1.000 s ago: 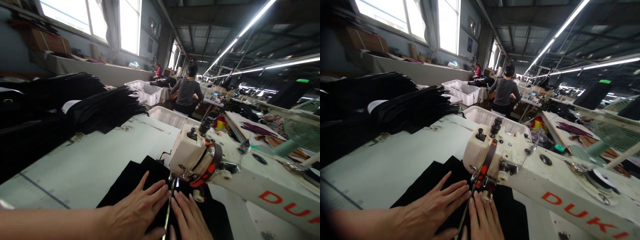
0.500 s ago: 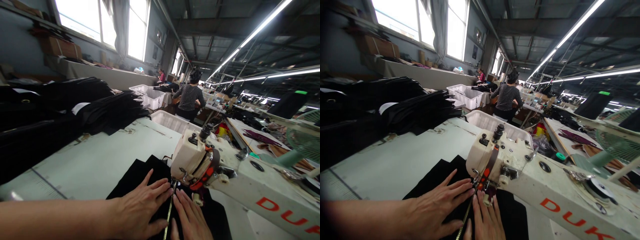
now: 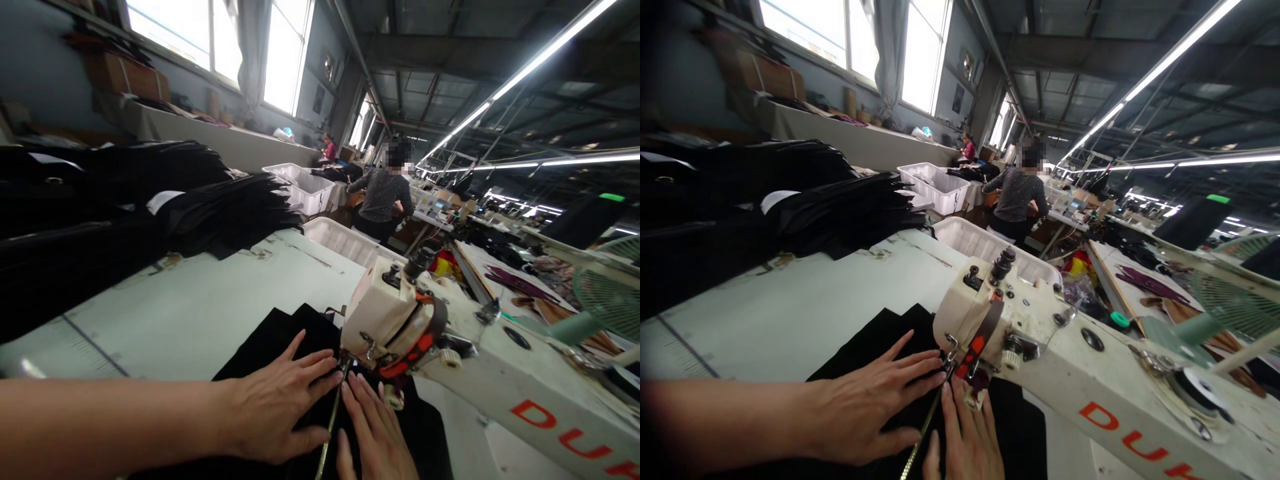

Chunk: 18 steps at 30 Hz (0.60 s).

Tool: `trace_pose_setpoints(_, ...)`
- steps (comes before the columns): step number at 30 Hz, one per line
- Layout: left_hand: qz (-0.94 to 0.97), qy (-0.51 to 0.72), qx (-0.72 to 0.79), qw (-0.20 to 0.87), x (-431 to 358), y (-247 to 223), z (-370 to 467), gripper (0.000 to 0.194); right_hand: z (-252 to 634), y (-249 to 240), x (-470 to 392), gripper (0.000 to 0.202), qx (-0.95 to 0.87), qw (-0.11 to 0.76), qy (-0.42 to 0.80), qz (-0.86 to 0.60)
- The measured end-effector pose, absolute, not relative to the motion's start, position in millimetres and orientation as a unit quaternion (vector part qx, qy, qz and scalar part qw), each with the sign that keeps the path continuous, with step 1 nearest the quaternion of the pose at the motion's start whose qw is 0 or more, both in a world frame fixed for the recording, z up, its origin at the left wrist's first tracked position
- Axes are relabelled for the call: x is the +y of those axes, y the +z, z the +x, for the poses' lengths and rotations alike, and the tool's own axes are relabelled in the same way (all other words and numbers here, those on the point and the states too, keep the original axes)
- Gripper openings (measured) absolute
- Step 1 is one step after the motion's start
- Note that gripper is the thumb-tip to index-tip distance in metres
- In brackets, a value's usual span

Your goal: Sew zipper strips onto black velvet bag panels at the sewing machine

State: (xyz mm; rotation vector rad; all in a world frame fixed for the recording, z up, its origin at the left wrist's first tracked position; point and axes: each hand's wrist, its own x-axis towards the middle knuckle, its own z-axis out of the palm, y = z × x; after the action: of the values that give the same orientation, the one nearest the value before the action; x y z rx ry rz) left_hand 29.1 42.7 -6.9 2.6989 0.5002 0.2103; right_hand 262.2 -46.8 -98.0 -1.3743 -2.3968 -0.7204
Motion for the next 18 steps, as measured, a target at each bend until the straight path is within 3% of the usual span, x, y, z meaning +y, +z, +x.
trace_pose_setpoints(7, 0.963, 0.113, 0.166, 0.178, 46.7, -21.9, 32.0, 0.063, 243.1, -67.5, -53.5, 0.046, -0.812, 0.127, -0.198, -0.535)
trace_pose_setpoints(12, 0.963, 0.027, 0.197, 0.184, 18.2, -13.1, 17.8, 0.058, 217.7, -48.4, -76.9, 0.044, -0.779, 0.141, -0.095, -0.604)
trace_pose_setpoints(16, 0.966, 0.037, 0.152, 0.208, -27.7, -10.8, -11.5, 0.079, 187.4, -52.0, -121.3, 0.042, -0.719, 0.221, -0.019, -0.658)
trace_pose_setpoints(18, 0.967, 0.082, 0.156, 0.183, -44.0, -17.8, -22.1, 0.079, 173.0, -56.1, -140.0, 0.044, -0.725, 0.238, -0.019, -0.646)
